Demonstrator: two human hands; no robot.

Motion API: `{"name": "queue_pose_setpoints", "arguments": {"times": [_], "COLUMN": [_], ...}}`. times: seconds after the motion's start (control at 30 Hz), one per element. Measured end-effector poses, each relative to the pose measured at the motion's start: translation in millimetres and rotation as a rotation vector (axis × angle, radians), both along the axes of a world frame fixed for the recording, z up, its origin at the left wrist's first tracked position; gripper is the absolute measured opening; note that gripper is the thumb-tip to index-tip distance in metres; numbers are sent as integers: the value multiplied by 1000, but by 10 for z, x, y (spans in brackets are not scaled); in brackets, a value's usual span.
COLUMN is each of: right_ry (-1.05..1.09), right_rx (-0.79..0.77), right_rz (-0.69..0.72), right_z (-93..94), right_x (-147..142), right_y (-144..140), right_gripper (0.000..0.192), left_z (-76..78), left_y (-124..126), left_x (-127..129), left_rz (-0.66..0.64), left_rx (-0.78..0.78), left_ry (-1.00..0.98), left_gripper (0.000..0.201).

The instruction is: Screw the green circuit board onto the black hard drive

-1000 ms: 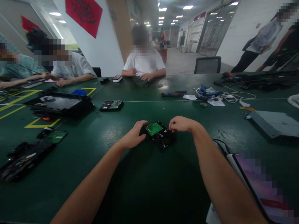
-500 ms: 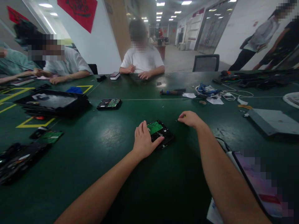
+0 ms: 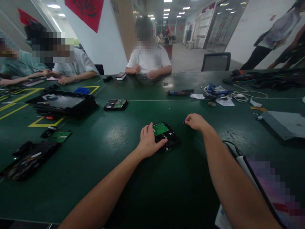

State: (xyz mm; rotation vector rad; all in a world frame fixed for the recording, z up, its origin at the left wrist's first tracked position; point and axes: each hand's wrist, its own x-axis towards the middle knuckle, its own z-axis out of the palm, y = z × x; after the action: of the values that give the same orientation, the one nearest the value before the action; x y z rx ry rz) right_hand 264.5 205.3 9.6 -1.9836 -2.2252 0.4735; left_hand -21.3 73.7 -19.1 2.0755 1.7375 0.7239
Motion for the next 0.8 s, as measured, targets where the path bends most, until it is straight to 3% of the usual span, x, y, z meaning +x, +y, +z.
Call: {"name": "queue_pose_setpoints", "arguments": {"times": [0.23,0.5,0.67,0.8], "right_ry": [102,191,165,168], "right_rx": [-22,-70,-107,-113], "right_rz": [30,233,274,282], "right_z": [220,402,389,418], "right_x": [-91,-649,-738,-719], "right_y": [-123,-391,-417,-411], "right_gripper": [23,25,21,21], "left_z": [57,55,22,-23], "left_y": [132,148,154,207], "left_x": [-312,-492,-436,-383], "left_rz": [-50,-215,-137,-73], "left_rx": [-97,-84,-19,138], "left_ry": [-22,-100,-113,-155], "left_gripper": [125,116,94,59]}}
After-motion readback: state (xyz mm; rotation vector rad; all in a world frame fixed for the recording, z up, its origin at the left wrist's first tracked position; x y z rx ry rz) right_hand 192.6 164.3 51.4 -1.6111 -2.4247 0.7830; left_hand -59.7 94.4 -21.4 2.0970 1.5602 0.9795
